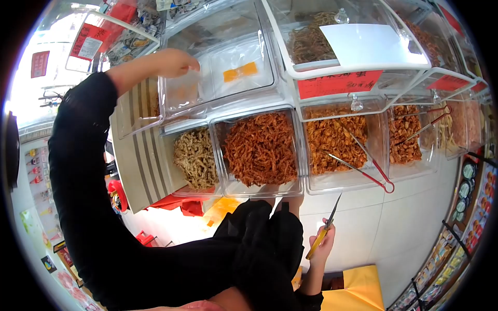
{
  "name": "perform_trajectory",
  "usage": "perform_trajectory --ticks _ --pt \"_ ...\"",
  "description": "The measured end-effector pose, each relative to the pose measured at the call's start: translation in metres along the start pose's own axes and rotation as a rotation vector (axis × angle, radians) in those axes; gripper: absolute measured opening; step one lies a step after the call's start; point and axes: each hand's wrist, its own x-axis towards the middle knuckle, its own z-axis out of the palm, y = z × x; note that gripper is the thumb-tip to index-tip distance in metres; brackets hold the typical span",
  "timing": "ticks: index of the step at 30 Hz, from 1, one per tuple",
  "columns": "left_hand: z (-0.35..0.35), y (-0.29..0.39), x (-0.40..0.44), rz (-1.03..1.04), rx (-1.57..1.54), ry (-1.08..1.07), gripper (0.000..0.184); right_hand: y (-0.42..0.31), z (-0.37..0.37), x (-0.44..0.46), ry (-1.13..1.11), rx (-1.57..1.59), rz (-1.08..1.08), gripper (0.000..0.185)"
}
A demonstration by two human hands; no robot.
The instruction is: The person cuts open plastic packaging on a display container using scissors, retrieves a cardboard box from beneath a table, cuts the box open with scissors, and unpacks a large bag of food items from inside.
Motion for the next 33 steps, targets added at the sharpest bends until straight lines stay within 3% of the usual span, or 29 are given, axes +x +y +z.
perform_trajectory --ticks 1,3,5,7,9,11,13,17,19,20,22,27,28,29,33 --pt "0.006 -0.006 0.021 0.004 0.007 0.004 0.039 -0.001 0.002 -0.002 0.02 0.005 0.005 0.037" --pt "0.026 -0.019 0.067 -0.019 0.245 -0.312 0.039 0.008 0.004 -0.001 0.047 0.018 0.005 0.036" --pt "0.072 -0.048 0.108 -0.026 0.222 -0.327 0.038 0.024 0.003 0.001 0.049 -0.017 -0.123 0.038" --pt "0.083 -0.053 0.133 -0.028 0.199 -0.354 0.037 0.034 0.004 0.001 0.114 -0.043 -0.096 0.035" --pt "0.076 -0.021 0.13 -0.377 0.077 -0.471 0.033 0.038 0.003 -0.001 0.145 -0.088 0.139 0.044" --pt "0.089 -0.028 0.14 -0.313 0.191 -0.487 0.032 0.038 0.007 0.003 0.155 -0.065 0.203 0.045" --pt "0.122 -0.057 0.164 -0.079 0.361 -0.628 0.032 0.041 0.01 0.005 0.166 -0.081 0.182 0.044" --pt "0.12 -0.057 0.164 -0.167 0.347 -0.648 0.031 0.024 0.022 0.013 0.174 0.058 0.223 0.042" --pt "0.111 -0.073 0.159 -0.174 0.081 -0.507 0.03 0.027 0.022 0.015 0.187 0.097 0.22 0.039" --pt "0.109 -0.081 0.165 -0.174 0.082 -0.504 0.03 0.025 0.021 0.015 0.188 0.098 0.217 0.039" --pt "0.109 -0.102 0.186 -0.267 0.17 -0.198 0.028 0.023 0.019 0.015 0.204 0.075 0.236 0.038" --pt "0.134 -0.106 0.215 -0.171 0.243 -0.183 0.027 0.028 0.019 0.022 0.155 -0.089 0.147 0.038" --pt "0.136 -0.098 0.216 -0.154 0.384 -0.259 0.027 0.029 0.018 0.021 0.14 -0.097 0.119 0.039" --pt "0.134 -0.091 0.213 -0.135 0.529 -0.332 0.028 0.027 0.019 0.021 0.136 -0.099 0.124 0.039" --pt "0.157 -0.118 0.229 -0.092 0.55 -0.333 0.028 0.02 0.023 0.023 0.166 0.037 0.201 0.041"
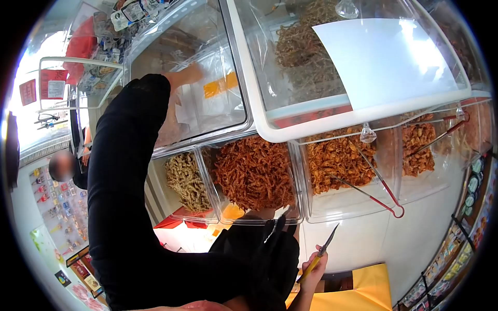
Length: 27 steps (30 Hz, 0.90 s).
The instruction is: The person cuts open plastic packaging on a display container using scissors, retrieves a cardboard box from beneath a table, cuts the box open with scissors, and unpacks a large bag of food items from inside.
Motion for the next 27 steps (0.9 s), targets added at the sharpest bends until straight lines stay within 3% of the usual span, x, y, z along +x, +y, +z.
perform_trajectory --ticks 1,3,5,6,8,9,11,16,20,27 --pt "0.005 0.009 0.001 -0.373 -0.337 0.18 0.031 -0.002 -0.001 -0.003 0.007 -0.062 -0.002 0.041" --pt "-0.007 0.04 -0.025 -0.748 -0.681 0.356 0.035 -0.003 -0.005 -0.005 0.012 -0.132 -0.004 0.04" --pt "-0.052 0.069 -0.077 -0.425 -0.667 0.335 0.044 0.002 -0.009 -0.005 -0.001 -0.193 -0.096 0.04" --pt "-0.059 0.073 -0.074 -0.425 -0.671 0.333 0.044 0.001 -0.008 -0.004 -0.003 -0.197 -0.095 0.04" --pt "-0.064 0.078 -0.072 0.032 -0.854 -0.496 0.049 -0.002 -0.008 -0.004 -0.006 -0.041 0.004 0.041" --pt "-0.058 0.077 -0.082 0.034 -0.861 -0.495 0.049 -0.001 -0.008 -0.002 -0.027 -0.056 -0.019 0.041" --pt "-0.04 0.076 -0.113 0.461 -1.166 -0.488 0.051 -0.001 -0.008 -0.003 -0.034 -0.063 -0.009 0.041" --pt "-0.046 0.085 -0.14 0.239 -1.492 -0.478 0.044 0.0 -0.012 -0.005 -0.02 -0.081 -0.019 0.041" --pt "-0.047 0.101 -0.14 0.062 -1.186 -0.565 0.052 0.002 -0.015 -0.005 -0.016 0.013 -0.018 0.039" --pt "-0.055 0.117 -0.122 0.147 -1.041 -0.247 0.058 -0.012 -0.018 -0.013 -0.039 -0.016 -0.084 0.039"
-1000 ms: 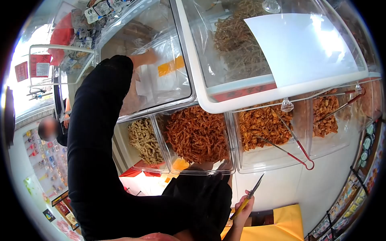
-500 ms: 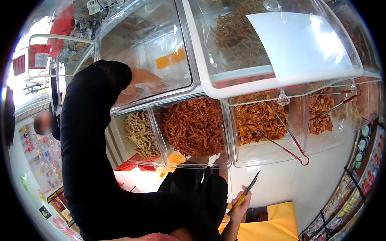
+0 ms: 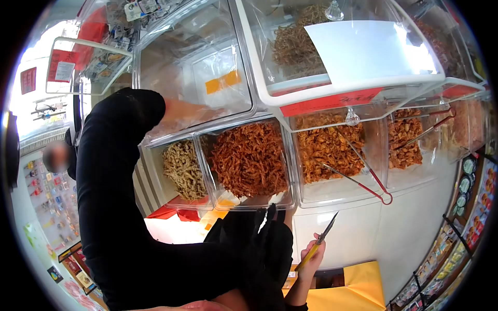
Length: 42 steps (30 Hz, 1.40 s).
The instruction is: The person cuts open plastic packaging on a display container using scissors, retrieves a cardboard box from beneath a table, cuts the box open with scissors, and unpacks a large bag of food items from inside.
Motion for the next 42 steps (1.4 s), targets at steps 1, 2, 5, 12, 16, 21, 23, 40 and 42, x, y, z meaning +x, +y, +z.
perform_trajectory --ticks 1,2,5,12,16,21,23,40,42 --pt "-0.002 0.003 -0.001 0.058 -0.021 0.047 0.059 -0.002 -0.002 -0.002 -0.002 -0.006 -0.009 0.039" --pt "-0.007 0.009 -0.001 0.118 -0.048 0.084 0.06 -0.001 -0.004 -0.001 -0.01 -0.008 -0.062 0.039" --pt "-0.016 0.041 -0.039 0.338 -0.382 0.138 0.063 -0.007 -0.008 -0.007 -0.012 -0.016 -0.105 0.042" --pt "-0.011 0.091 -0.088 0.363 -0.587 0.061 0.069 -0.034 -0.007 -0.018 -0.123 -0.126 -0.33 0.033" --pt "-0.019 0.116 -0.128 0.299 -0.327 0.022 0.071 -0.039 -0.018 -0.014 -0.21 -0.052 -0.358 0.048" --pt "-0.008 0.113 -0.151 0.463 -0.507 0.594 0.067 -0.072 -0.03 -0.003 -0.224 -0.504 -0.562 0.055" --pt "0.002 0.114 -0.18 0.476 -0.465 0.617 0.063 -0.111 -0.014 -0.011 -0.187 -0.905 -0.707 0.061" --pt "0.063 0.105 -0.158 0.297 -0.011 1.139 0.021 -0.289 0.195 0.044 -0.228 -2.078 -1.692 0.046" --pt "0.063 0.104 -0.155 0.314 -0.02 1.151 0.02 -0.292 0.199 0.042 -0.272 -2.117 -1.643 0.052"
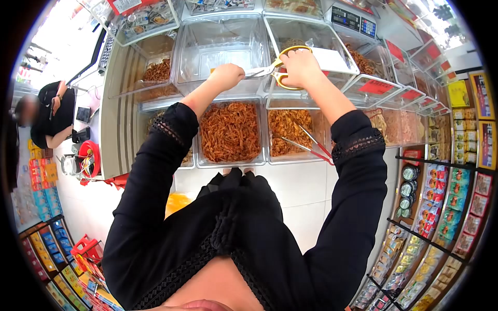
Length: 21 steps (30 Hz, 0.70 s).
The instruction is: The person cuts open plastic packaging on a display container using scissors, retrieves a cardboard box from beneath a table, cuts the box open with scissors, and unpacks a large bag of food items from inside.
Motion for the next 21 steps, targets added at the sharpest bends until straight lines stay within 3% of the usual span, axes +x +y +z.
perform_trajectory --ticks 3,7,15,21 --pt "-0.001 0.001 -0.003 0.026 -0.048 0.075 0.019 0.005 0.001 0.006 -0.147 0.14 0.059 0.052" --pt "0.001 0.0 -0.003 0.055 -0.115 0.186 0.017 0.004 0.007 0.003 -0.081 0.168 0.058 0.048" --pt "-0.005 0.008 -0.007 0.009 -0.088 0.094 0.017 -0.01 0.0 -0.006 -0.195 0.234 0.097 0.036" --pt "-0.009 0.012 -0.01 -0.009 -0.068 0.083 0.017 -0.009 0.017 -0.013 -0.076 0.281 0.073 0.038"
